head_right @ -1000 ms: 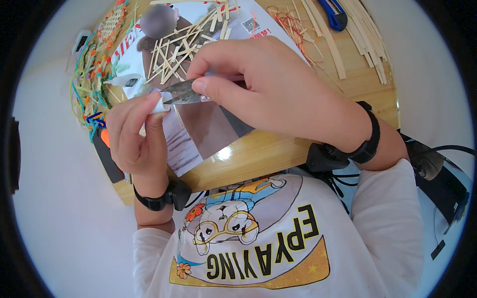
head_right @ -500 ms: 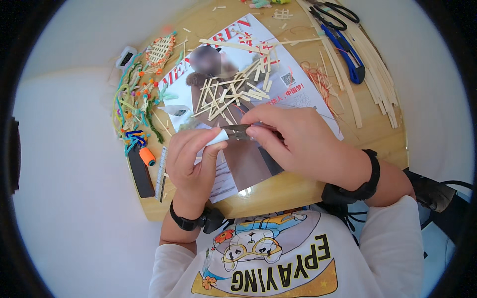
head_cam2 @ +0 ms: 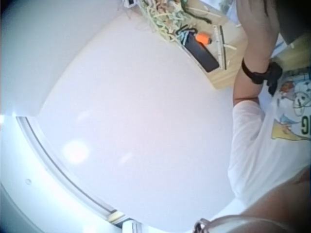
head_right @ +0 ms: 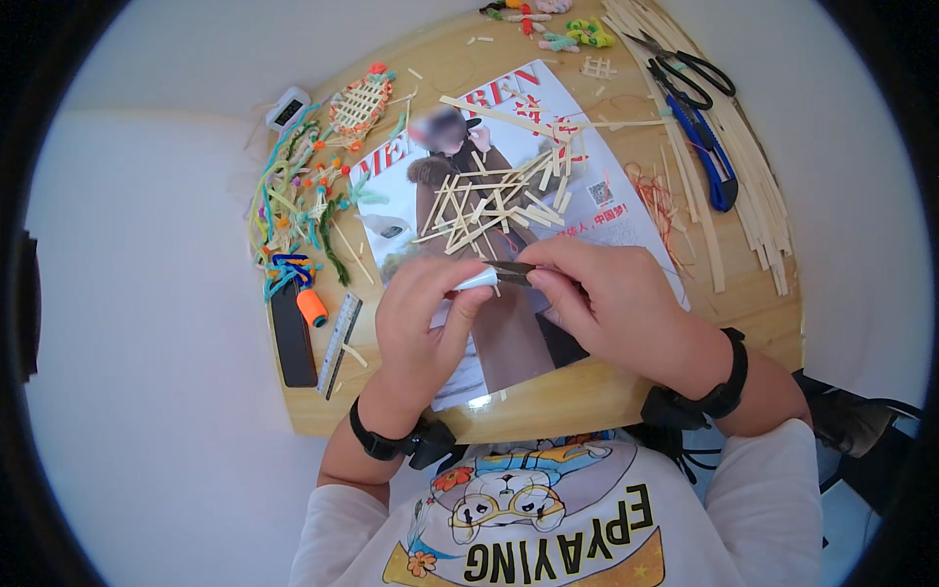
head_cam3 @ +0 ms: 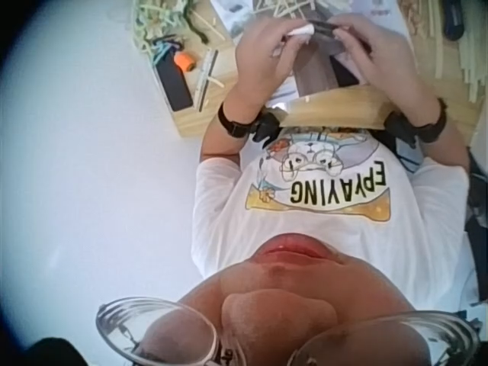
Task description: Constructing a small craft object using bamboo sticks, glue, and scissors on a desk.
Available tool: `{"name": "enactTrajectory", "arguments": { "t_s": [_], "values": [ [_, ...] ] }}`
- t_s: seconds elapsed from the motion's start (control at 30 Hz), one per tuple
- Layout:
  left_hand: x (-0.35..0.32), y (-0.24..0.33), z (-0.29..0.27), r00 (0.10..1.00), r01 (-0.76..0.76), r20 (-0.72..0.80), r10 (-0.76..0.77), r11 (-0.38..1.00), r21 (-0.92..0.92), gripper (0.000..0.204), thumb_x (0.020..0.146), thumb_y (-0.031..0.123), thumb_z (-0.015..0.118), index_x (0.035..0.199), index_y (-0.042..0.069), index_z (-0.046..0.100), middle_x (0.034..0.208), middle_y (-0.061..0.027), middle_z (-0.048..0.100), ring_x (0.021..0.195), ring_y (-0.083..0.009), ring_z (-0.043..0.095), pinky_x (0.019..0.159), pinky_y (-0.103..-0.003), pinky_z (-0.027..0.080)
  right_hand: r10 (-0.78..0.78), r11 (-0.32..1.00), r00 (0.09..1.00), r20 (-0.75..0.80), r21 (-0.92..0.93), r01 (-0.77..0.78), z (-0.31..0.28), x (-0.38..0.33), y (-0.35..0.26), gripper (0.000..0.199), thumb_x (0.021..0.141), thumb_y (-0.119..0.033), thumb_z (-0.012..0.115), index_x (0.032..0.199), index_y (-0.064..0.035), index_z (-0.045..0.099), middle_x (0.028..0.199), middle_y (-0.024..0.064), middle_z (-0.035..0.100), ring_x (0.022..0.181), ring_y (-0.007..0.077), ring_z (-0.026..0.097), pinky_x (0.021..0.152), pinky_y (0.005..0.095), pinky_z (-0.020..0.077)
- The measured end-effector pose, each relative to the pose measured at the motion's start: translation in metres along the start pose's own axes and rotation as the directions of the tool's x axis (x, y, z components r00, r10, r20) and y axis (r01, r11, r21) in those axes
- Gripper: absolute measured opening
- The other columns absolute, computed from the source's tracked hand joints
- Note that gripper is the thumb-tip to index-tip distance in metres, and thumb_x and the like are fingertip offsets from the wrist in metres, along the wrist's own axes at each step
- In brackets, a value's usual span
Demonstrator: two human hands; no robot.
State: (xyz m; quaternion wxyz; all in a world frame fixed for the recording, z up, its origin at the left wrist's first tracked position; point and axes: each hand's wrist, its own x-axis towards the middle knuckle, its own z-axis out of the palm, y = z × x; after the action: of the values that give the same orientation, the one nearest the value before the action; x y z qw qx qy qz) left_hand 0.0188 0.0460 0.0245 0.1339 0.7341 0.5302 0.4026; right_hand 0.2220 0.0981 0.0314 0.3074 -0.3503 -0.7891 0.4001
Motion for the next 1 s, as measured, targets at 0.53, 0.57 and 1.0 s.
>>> {"name": "enactTrajectory", "arguments": {
  "t_s": [0.53,0.57,1.0],
  "values": [
    [-0.002,-0.001,-0.001,0.887,0.454,0.322,-0.329,0.746,-0.488,0.027,0.086,0.001,0.060,0.113,0.001,0.062,0.101,-0.0089,0.065,0.090,-0.0116,0.062,0.078,-0.025,0.050,-0.129,0.988,0.992,-0.010,-0.087,0.128,0.000,0.001,0.004,0.014,0.085,-0.011,0.061,0.098,-0.0064,0.063,0.076,0.0107,0.064,0.064,0.0258,0.063,0.056,0.0329,0.0482],
    [-0.002,0.001,-0.001,0.901,0.423,0.297,-0.317,0.792,-0.441,0.028,0.086,0.002,0.061,0.114,0.002,0.062,0.100,-0.0087,0.065,0.088,-0.0114,0.063,0.076,-0.025,0.050,-0.123,0.989,0.992,-0.008,-0.087,0.122,0.000,0.000,0.004,0.014,0.085,-0.011,0.061,0.098,-0.0064,0.063,0.076,0.0107,0.064,0.064,0.0258,0.063,0.056,0.0329,0.0482],
    [-0.008,-0.004,0.002,0.928,0.292,0.265,-0.261,0.953,-0.081,0.017,0.094,0.010,0.051,0.106,0.000,0.058,0.081,-0.0047,0.063,0.075,-0.0104,0.059,0.069,-0.024,0.046,-0.107,0.976,0.994,-0.010,-0.189,0.103,-0.002,-0.003,0.003,0.014,0.086,-0.015,0.060,0.097,-0.0077,0.063,0.073,0.0101,0.064,0.062,0.0270,0.062,0.056,0.0341,0.0482]
  ]
}}
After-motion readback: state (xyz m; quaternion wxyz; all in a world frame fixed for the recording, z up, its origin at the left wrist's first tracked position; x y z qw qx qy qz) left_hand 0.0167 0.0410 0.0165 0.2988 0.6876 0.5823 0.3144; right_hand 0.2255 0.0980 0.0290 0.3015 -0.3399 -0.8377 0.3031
